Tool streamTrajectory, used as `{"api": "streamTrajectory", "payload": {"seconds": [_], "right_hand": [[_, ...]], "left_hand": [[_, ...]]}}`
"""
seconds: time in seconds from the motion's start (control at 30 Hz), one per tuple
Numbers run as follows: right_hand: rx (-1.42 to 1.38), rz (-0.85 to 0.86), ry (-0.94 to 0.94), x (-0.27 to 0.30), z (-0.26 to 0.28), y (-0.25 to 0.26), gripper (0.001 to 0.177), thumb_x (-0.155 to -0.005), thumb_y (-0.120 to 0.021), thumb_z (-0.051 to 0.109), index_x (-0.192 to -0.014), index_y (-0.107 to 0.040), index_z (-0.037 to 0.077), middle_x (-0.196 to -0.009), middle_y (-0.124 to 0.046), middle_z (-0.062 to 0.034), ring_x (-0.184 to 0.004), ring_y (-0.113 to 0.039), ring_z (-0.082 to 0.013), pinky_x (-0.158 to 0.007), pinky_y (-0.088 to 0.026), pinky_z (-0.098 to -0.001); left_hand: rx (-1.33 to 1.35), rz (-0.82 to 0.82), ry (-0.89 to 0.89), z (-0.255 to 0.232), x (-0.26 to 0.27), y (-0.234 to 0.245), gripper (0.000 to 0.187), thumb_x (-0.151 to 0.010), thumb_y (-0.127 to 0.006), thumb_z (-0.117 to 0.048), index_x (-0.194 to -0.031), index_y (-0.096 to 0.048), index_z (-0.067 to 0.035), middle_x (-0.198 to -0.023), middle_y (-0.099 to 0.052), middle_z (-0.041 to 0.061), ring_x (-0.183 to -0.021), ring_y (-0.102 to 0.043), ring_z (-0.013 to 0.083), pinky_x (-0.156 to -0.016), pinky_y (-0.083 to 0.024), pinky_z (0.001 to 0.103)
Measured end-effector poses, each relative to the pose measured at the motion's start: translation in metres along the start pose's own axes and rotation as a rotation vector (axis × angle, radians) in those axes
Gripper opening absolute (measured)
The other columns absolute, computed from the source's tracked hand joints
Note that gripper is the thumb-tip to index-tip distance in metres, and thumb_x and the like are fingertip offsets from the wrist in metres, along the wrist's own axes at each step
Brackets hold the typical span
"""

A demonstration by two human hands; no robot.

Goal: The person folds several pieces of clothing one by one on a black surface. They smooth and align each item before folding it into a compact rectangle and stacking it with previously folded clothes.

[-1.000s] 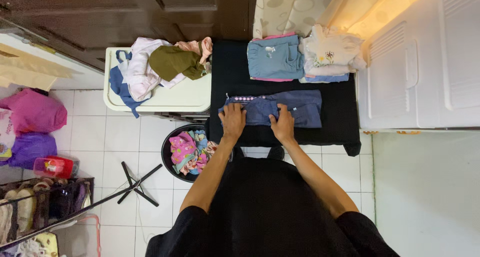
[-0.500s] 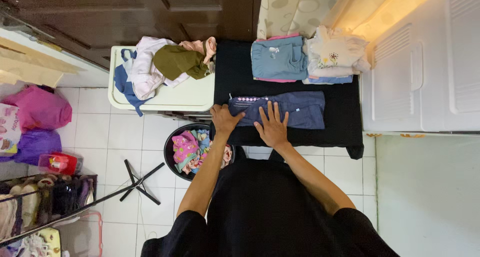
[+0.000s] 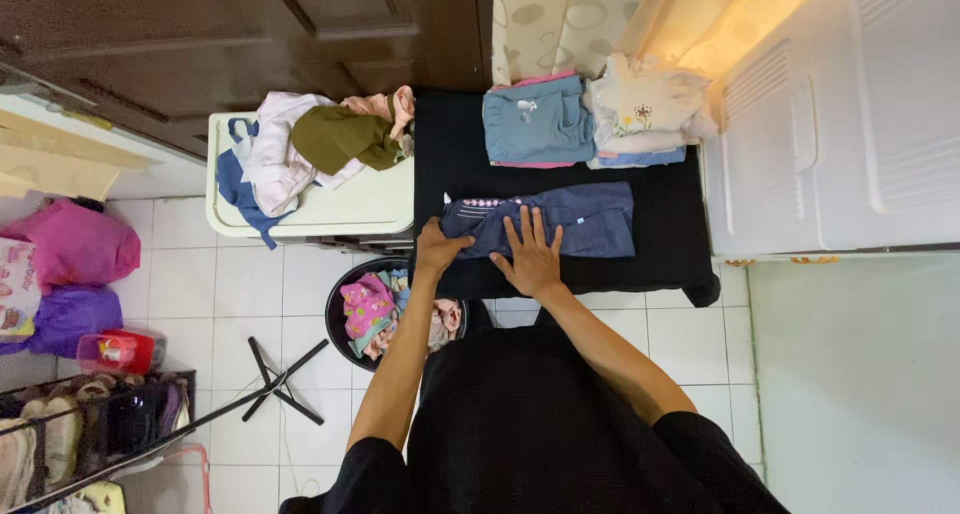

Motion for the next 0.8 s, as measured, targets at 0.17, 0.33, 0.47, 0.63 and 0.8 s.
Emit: {"api": "streamTrajectory", "payload": {"seconds": [0.17,0.33,0.47,0.63,0.8], "right_hand": [[-0.024,0.023,-0.003,-0.001,-0.004,-0.007,0.082,-0.097,-0.047,0.063,-0.16,-0.032,0.013,-0.17,-0.009,-0.0184,-0.157,-0.001,-0.0385,-0.114,-0.004,-0.0751],[-0.129,0.15,0.032,-0.007,-0.017,-0.001,0.085,-0.094,-0.055,0.055,-0.16,-0.027,0.01,-0.171,0.0,-0.0198,-0.157,0.007,-0.0378,-0.115,0.0,-0.0727],[-0.422,0.049,0.084,0.004,-0.027,0.023,0.102,-0.082,-0.078,0.037,-0.16,-0.021,0.006,-0.168,-0.008,-0.0241,-0.157,0.002,-0.039,-0.119,-0.001,-0.0676],[-0.838,-0.281,0.081,0.033,-0.024,0.044,0.11,-0.069,-0.086,0.013,-0.158,-0.023,0.005,-0.147,-0.047,-0.0203,-0.132,-0.05,-0.0327,-0.106,-0.044,-0.0442],[-1.096,-0.457,-0.065,0.036,-0.044,0.036,0.068,-0.081,-0.076,0.003,-0.143,-0.048,0.0,-0.126,-0.066,-0.0141,-0.115,-0.065,-0.0226,-0.097,-0.052,-0.035]], "left_hand": [[0.133,0.013,-0.205,-0.032,0.022,-0.02,0.08,-0.069,-0.085,-0.015,-0.137,-0.046,0.0,-0.112,-0.07,0.023,-0.104,-0.07,0.0301,-0.092,-0.054,0.038],[0.343,0.105,-0.369,-0.065,0.044,-0.038,0.082,-0.073,-0.077,-0.006,-0.145,-0.038,0.002,-0.122,-0.063,0.021,-0.112,-0.066,0.0295,-0.098,-0.052,0.038],[0.347,0.093,-0.345,-0.089,0.052,-0.053,0.082,-0.073,-0.073,-0.006,-0.147,-0.037,0.002,-0.127,-0.057,0.022,-0.116,-0.063,0.0324,-0.096,-0.054,0.04],[0.157,0.047,-0.534,-0.108,0.061,-0.082,0.086,-0.075,-0.077,-0.008,-0.149,-0.035,0.004,-0.133,-0.052,0.029,-0.123,-0.055,0.0427,-0.104,-0.044,0.046],[0.278,0.313,-0.499,-0.12,0.061,-0.091,0.069,-0.088,-0.074,-0.018,-0.148,-0.044,-0.001,-0.139,-0.058,0.023,-0.124,-0.058,0.0394,-0.104,-0.047,0.045]]}}
Point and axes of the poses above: each hand's wrist, its own x-axis away from the middle knuckle, its own y-axis out of the back of the hand, z = x × y, the point moved 1 cm from there along -x, towards the middle knuckle
